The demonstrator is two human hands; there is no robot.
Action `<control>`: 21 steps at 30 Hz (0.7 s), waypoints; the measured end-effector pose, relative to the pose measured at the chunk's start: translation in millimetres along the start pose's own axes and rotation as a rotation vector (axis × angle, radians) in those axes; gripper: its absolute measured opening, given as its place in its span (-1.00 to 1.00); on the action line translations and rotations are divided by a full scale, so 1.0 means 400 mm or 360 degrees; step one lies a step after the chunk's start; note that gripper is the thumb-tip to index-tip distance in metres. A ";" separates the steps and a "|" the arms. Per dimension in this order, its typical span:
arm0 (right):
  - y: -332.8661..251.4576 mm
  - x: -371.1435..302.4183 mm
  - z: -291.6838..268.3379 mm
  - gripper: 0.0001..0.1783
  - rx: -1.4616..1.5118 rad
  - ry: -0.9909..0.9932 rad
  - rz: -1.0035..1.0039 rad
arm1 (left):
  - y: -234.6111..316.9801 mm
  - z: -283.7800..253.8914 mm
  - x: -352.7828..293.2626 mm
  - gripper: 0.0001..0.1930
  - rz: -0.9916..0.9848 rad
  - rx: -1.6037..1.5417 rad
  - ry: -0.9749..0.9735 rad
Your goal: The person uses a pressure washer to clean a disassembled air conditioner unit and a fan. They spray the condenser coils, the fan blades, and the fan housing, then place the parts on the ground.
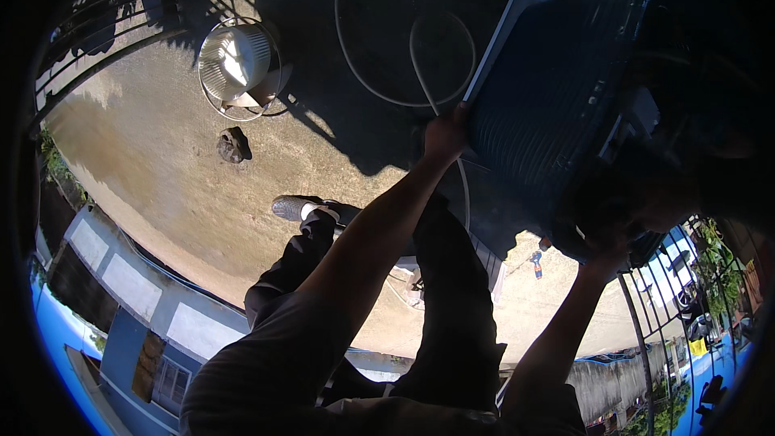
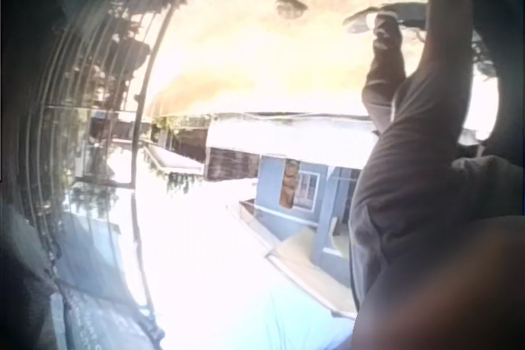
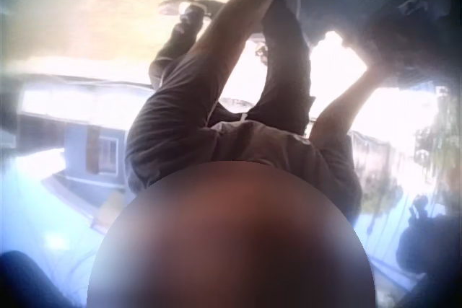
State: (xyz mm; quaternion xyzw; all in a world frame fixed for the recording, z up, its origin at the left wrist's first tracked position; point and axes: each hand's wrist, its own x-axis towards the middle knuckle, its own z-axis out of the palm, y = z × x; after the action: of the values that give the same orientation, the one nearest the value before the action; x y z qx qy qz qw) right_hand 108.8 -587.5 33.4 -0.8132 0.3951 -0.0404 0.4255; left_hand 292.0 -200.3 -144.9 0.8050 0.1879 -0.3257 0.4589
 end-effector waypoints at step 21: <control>0.255 0.144 0.228 -0.50 0.1729 -0.1040 0.0359 | -0.308 -0.636 0.056 -0.63 -0.0085 -0.0814 0.0666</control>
State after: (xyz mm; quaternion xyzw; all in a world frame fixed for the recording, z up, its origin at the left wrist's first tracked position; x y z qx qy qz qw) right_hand 122.9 -599.4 -113.6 -0.4057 0.2513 0.0602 0.8767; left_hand 323.7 81.4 -143.2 0.7079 0.3747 -0.1075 0.5890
